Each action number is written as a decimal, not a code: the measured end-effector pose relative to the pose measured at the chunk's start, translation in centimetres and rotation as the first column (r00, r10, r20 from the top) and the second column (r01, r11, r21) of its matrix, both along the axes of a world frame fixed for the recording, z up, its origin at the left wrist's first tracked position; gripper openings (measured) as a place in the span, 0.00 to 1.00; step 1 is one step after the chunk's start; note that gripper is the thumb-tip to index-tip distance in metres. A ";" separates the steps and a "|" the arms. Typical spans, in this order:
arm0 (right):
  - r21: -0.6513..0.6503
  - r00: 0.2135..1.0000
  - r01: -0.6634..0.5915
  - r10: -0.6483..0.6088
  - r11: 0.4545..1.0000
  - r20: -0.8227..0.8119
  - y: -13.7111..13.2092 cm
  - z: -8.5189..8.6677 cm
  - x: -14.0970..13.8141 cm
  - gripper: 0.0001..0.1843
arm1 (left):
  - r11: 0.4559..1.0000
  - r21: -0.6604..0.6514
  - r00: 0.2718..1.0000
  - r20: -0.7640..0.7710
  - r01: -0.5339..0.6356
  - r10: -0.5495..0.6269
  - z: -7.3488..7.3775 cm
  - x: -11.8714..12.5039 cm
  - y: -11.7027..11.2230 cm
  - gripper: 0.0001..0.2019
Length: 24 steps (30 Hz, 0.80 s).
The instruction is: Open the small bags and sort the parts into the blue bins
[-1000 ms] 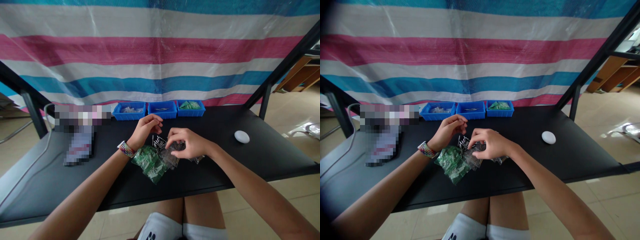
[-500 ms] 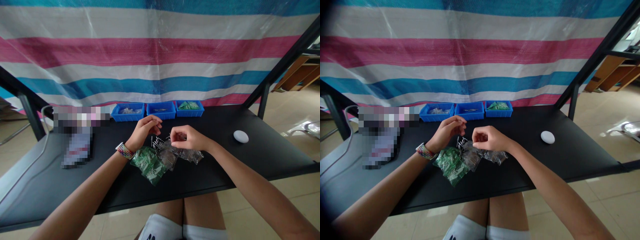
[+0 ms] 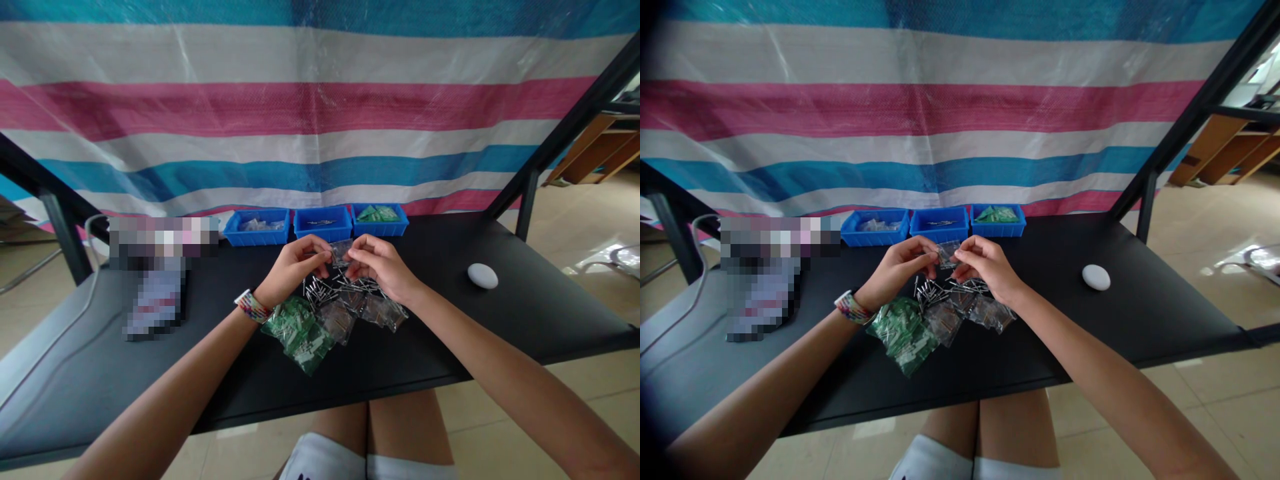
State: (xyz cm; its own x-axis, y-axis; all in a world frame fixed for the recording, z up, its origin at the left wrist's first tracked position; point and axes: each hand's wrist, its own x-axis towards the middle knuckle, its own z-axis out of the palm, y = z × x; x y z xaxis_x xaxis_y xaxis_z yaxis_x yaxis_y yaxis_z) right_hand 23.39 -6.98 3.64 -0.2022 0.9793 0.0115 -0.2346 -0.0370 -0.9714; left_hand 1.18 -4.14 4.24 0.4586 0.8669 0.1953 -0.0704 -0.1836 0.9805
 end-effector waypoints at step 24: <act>0.328 0.963 0.115 -0.186 0.937 0.193 -0.5 -0.2 -0.1 0.14 | 0.997 -0.073 0.997 0.062 -0.036 0.040 -0.4 -0.1 0.1 0.17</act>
State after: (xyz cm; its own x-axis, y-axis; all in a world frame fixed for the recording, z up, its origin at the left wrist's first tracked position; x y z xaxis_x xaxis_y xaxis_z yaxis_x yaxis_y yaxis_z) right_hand 23.26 -7.51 3.44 -0.0849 0.9523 0.2932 0.0048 0.2946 -0.9556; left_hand 1.04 -4.04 3.87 0.4137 0.8963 0.1598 -0.1276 -0.1167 0.9849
